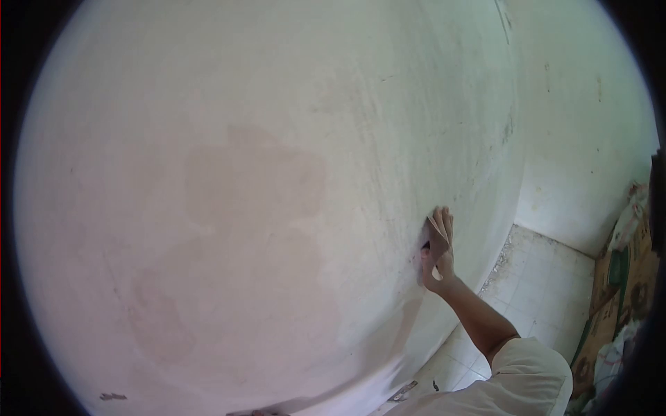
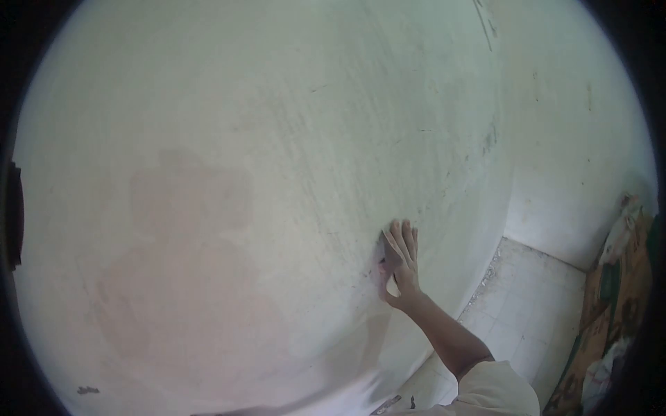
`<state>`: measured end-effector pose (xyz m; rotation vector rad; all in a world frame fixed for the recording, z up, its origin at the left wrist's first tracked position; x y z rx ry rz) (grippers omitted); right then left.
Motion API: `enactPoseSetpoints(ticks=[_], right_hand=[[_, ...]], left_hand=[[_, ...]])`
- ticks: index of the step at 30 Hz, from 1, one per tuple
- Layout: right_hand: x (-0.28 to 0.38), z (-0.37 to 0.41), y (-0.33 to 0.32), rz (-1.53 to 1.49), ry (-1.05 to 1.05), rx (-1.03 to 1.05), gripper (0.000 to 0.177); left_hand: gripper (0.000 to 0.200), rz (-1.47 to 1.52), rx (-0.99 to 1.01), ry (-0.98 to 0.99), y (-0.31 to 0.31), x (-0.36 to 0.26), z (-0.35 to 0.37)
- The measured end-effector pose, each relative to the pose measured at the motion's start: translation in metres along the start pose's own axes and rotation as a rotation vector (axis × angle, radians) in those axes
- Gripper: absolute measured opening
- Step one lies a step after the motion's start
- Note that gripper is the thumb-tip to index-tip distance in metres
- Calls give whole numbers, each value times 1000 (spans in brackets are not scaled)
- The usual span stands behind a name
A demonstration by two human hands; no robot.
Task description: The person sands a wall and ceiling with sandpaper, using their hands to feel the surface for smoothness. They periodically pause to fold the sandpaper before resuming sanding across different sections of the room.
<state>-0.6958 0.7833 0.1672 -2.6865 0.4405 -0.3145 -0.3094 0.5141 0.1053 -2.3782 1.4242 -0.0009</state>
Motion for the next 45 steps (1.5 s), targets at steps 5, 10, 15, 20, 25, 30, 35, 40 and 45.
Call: enactPoseSetpoints(ticks=[5, 10, 15, 20, 25, 30, 35, 40, 45], right_hand=[[18, 56, 23, -123, 70, 27, 69], [35, 91, 37, -129, 179, 114, 58], [56, 88, 29, -189, 137, 70, 53], [108, 78, 36, -158, 147, 152, 47], [159, 72, 54, -200, 113, 105, 47], [200, 71, 69, -212, 109, 88, 49], [230, 75, 80, -226, 144, 102, 50], [250, 89, 99, -226, 219, 126, 52], [275, 113, 130, -175, 265, 157, 60]], left_hand=[[64, 12, 88, 0, 12, 22, 28], [59, -14, 176, 5, 22, 47, 60], [63, 45, 349, 52, 14, 69, 73], [65, 41, 401, 75, -16, 106, 63], [63, -31, 379, -35, -57, 177, 50], [64, -102, 358, -71, -86, 245, 50], [68, -130, 340, -118, -98, 295, 60], [71, -142, 264, -122, -94, 312, 77], [71, -148, 196, -69, -89, 323, 91]])
Point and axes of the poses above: each hand's wrist, its own z-axis away from the middle knuckle, its own y-axis out of the palm, x = y × z, the point moved 9 cm from there along -z, towards the middle knuckle, and after that the axes turned 15 degrees about x, right-handed, at the moved point
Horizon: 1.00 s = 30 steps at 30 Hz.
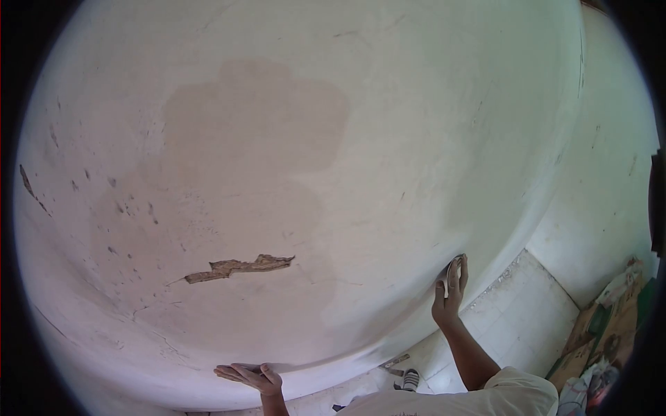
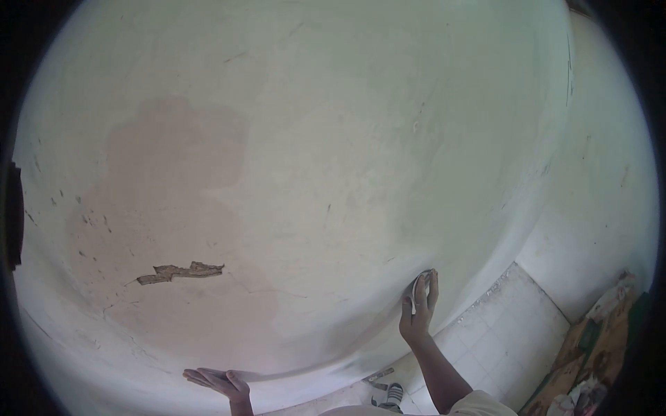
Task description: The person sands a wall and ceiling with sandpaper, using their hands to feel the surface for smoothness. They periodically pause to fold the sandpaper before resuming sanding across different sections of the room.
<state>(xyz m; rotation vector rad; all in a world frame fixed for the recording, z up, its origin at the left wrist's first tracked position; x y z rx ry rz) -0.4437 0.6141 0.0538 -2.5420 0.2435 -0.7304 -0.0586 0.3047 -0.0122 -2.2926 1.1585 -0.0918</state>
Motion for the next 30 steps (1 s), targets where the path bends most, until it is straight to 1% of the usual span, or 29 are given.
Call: enactPoseSetpoints(ticks=[3, 7, 9, 12, 15, 21, 24, 27, 28, 30], right_hand=[[16, 4, 10, -5, 29, -9, 62], [28, 6, 11, -52, -32, -10, 57], [23, 9, 13, -79, -57, -11, 60], [21, 10, 14, -112, -12, -19, 64], [27, 8, 14, -65, 14, 3, 62], [21, 12, 18, -138, 34, -34, 56], [22, 12, 18, -79, 23, -28, 56], [36, 6, 12, 40, 86, 31, 60], [35, 3, 13, -6, 51, 8, 60], [30, 7, 12, -105, 3, -6, 61]], left_hand=[[71, 30, 4, 9, 0, 2, 2], [70, 47, -6, 31, 1, 5, 5], [70, 62, -11, 35, 2, 6, 5], [71, 64, -5, 27, 2, 6, 5], [72, 82, 6, 21, 3, 8, 7], [73, 82, 16, -4, 6, 12, 11], [75, 73, 58, -21, 14, 19, 21], [76, 63, 56, -3, 13, 17, 21], [82, 44, 30, -10, 11, 17, 18], [68, 142, -39, 64, -12, -13, -11]])
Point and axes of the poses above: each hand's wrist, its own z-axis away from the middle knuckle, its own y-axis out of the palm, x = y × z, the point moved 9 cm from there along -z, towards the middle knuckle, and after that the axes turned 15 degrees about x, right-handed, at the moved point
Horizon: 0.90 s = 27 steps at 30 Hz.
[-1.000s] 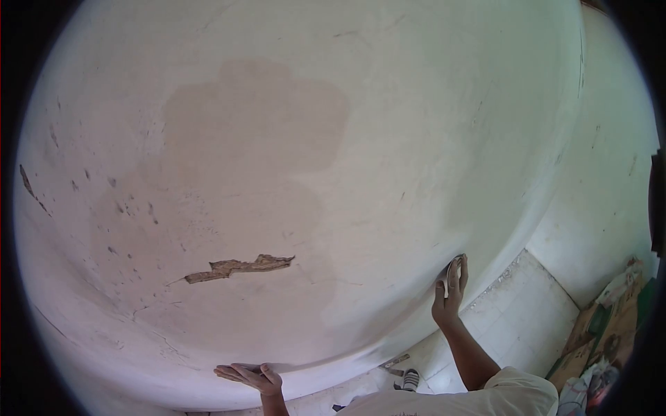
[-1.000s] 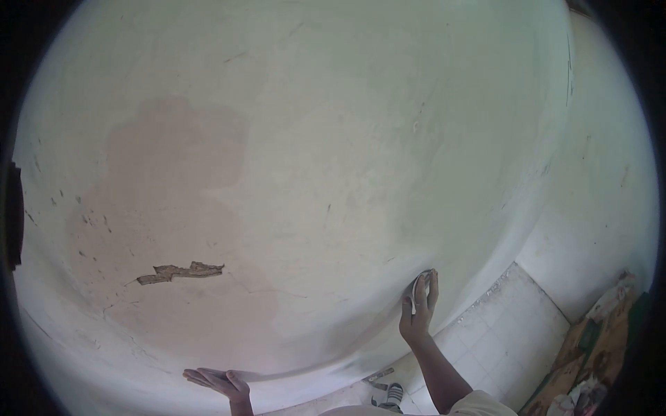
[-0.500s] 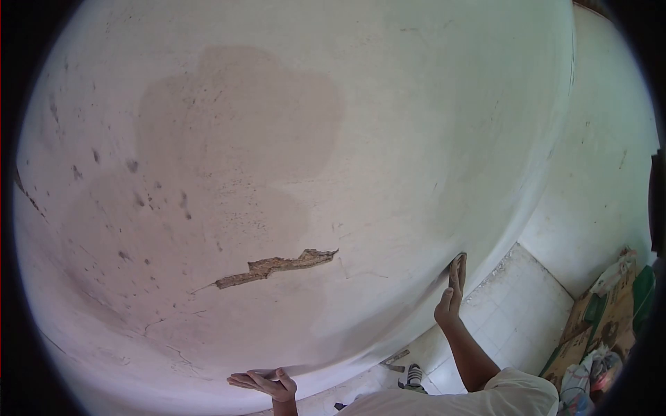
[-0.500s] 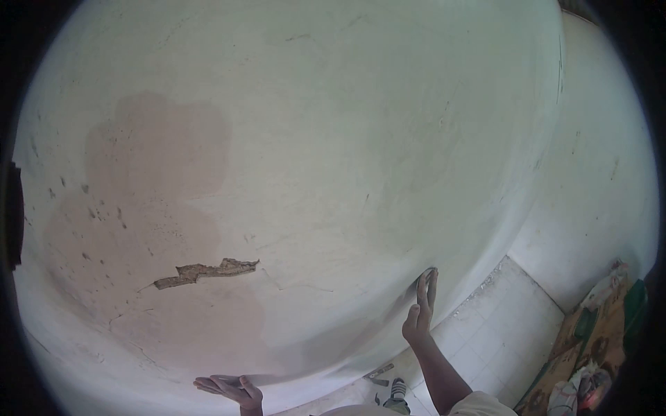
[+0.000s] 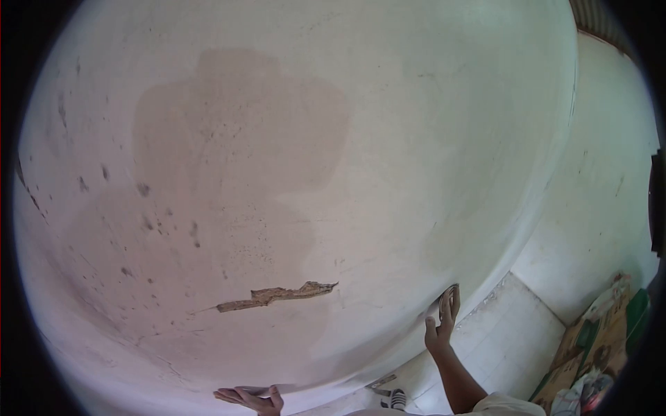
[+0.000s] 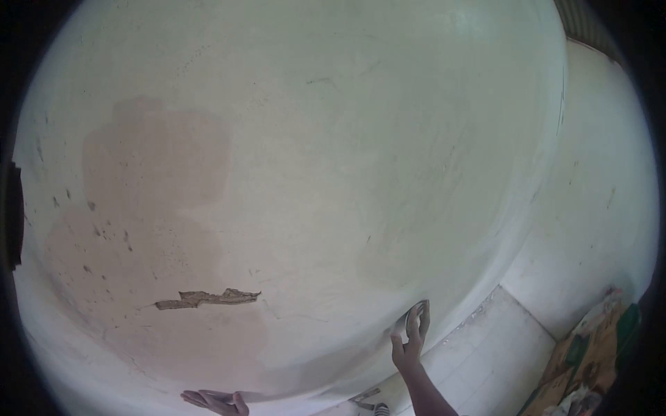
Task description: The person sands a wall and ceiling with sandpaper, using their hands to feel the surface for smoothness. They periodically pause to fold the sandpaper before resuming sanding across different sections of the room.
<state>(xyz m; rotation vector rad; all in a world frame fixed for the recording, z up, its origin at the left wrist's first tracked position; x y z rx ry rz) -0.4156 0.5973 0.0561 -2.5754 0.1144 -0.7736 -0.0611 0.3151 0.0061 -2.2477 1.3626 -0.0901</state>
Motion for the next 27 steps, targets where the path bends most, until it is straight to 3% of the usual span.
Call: enactPoseSetpoints(ticks=[1, 4, 7, 12, 14, 21, 24, 27], right_hand=[[4, 0, -4, 113, -37, 62, 59], [-15, 3, -6, -262, -41, 5, 59], [-12, -1, -11, 181, -7, 140, 60], [-36, 0, -10, 178, -41, 184, 66], [-32, -12, -18, 324, -163, 179, 70], [-59, -106, -95, 387, -111, 86, 88], [-62, -139, -137, 301, -70, 33, 90], [-79, -121, -124, 361, -134, 104, 89]], left_hand=[[68, -5, -2, -2, -2, -5, -4], [74, -54, 15, -24, 1, 3, 3], [91, -150, 60, -90, 14, 27, 30], [90, -131, 77, -156, 13, 20, 23], [89, -62, 60, -229, 13, 14, 20], [74, 182, -173, -623, 15, -33, -10], [65, 393, -344, -618, 25, -47, -19], [65, 354, -389, -516, 30, -82, -40]])
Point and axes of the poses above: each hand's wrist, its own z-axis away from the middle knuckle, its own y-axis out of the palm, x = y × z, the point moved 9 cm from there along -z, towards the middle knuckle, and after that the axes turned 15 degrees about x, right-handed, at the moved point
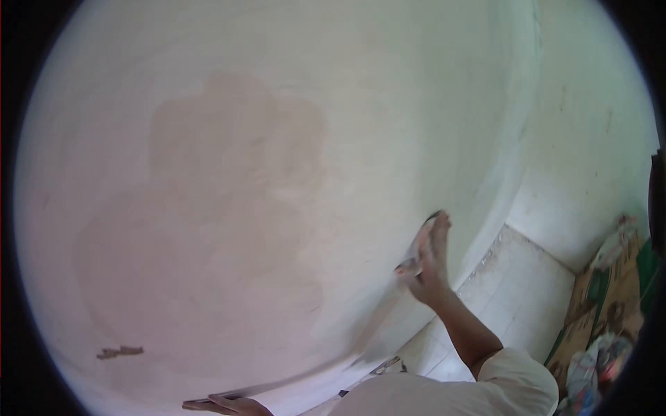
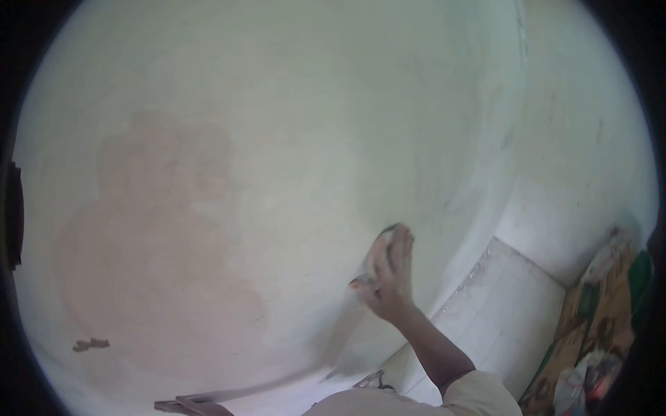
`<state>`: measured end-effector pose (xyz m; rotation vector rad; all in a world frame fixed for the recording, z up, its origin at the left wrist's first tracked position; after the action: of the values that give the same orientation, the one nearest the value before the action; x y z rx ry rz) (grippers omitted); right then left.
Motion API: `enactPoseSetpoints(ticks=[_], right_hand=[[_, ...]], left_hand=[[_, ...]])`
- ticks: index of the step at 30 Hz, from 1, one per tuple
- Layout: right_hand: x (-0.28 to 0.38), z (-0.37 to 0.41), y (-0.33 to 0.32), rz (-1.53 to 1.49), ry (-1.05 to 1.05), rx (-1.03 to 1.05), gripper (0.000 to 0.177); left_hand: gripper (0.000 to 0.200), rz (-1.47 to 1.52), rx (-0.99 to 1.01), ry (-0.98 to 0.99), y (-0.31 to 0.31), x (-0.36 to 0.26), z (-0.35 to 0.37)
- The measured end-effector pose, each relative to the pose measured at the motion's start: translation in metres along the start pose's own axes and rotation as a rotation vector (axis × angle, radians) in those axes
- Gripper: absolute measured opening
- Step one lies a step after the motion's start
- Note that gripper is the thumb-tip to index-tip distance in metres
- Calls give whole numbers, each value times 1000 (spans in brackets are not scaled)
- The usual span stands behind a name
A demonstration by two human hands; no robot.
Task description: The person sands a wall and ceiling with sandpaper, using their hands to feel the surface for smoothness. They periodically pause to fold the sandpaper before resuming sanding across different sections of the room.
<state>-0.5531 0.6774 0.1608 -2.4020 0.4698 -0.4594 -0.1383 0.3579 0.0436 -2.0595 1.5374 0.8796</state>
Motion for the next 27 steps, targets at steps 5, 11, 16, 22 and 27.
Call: enactPoseSetpoints(ticks=[5, 11, 16, 22, 27], right_hand=[[-85, 75, 55, -126, 146, -5, 88], [-256, 75, 27, -334, 447, -294, 76], [-333, 56, -5, -474, 637, -456, 64], [-236, 113, 53, -444, 563, -307, 65], [-293, 96, 18, -486, 551, -373, 61]], left_hand=[[65, -233, 56, 252, 37, -63, 27], [65, -344, 141, 348, 73, -100, 65], [65, -370, 198, 388, 94, -125, 84], [66, -343, 216, 510, 114, -157, 90], [66, -379, 231, 520, 115, -158, 93]])
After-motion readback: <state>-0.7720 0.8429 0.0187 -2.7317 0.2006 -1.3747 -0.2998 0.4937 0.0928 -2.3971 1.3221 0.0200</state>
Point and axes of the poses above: each hand's wrist, its own z-axis away from the middle knuckle, its own y-axis out of the palm, x = y × z, the point moved 9 cm from there along -z, towards the middle knuckle, and after that the axes turned 15 degrees about x, right-handed, at the moved point
